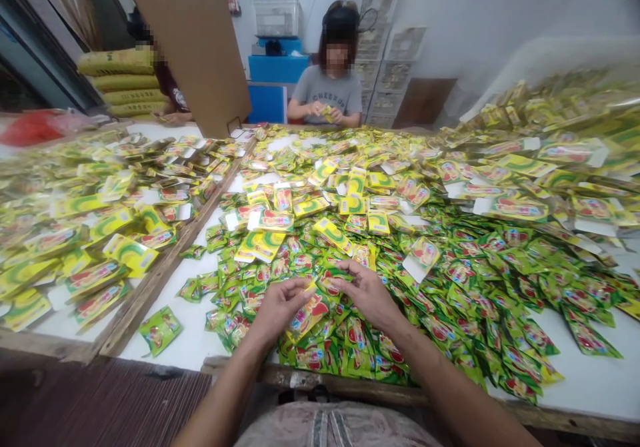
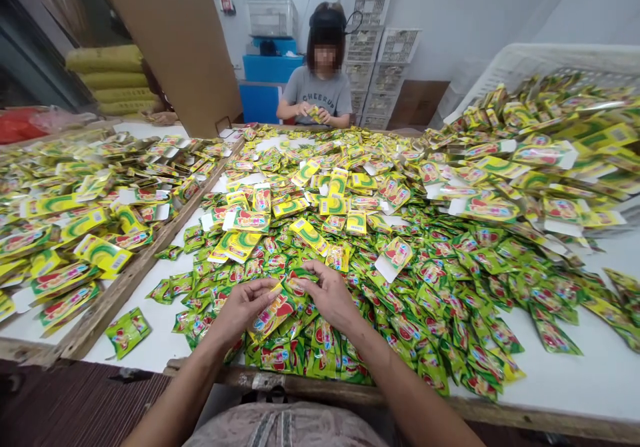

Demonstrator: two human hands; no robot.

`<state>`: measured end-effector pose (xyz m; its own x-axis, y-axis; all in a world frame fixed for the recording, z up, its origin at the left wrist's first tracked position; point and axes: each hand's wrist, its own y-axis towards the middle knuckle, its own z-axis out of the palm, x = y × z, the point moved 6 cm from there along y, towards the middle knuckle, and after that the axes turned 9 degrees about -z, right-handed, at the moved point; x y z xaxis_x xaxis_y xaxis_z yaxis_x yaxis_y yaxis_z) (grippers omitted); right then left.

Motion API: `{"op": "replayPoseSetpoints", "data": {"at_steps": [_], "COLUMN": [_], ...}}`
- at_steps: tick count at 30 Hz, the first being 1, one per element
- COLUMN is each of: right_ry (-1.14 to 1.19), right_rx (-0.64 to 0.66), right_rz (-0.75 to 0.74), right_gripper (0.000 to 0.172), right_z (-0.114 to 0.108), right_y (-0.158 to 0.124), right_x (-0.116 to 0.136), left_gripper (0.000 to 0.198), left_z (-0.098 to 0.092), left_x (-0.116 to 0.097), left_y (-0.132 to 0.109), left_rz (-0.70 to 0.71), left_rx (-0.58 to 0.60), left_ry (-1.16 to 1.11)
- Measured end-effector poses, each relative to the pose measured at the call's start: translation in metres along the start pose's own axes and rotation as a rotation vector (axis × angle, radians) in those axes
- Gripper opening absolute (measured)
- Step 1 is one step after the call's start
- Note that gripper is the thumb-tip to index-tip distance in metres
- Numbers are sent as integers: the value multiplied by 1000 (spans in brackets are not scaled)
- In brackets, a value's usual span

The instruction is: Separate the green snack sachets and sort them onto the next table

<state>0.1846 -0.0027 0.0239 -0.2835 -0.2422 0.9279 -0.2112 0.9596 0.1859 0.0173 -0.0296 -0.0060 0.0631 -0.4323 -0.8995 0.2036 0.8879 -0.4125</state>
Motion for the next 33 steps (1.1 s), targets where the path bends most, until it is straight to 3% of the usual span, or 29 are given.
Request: {"op": "replayPoseSetpoints", "data": {"at_steps": [3, 9, 13, 21, 27, 33], "right_ry": [51, -194, -415, -300, 32, -152], "right_rx": [-21, 339, 429, 462, 397, 262], "right_rz": [-9, -182, -225, -111, -22, -95], "right_gripper": [26, 23, 31, 24, 23, 24], "right_z": [-8, 5, 9, 7, 11, 11], "right_y": [3, 9, 15, 21, 16, 12], "right_x": [4, 25, 29, 36, 28, 23], "left_gripper": [44, 39, 38, 36, 33, 36], "left_z": [-2, -2, -5, -1, 0, 1], "left_x": [0, 1, 4, -1, -1, 0], "left_y": [0, -1, 0, 0, 1, 3], "left_rz": [-12, -61, -80, -85, -58, -59], "left_rx": [-8, 79, 106, 135, 111, 106], "left_ry": [-23, -46, -54, 37, 27, 13]}}
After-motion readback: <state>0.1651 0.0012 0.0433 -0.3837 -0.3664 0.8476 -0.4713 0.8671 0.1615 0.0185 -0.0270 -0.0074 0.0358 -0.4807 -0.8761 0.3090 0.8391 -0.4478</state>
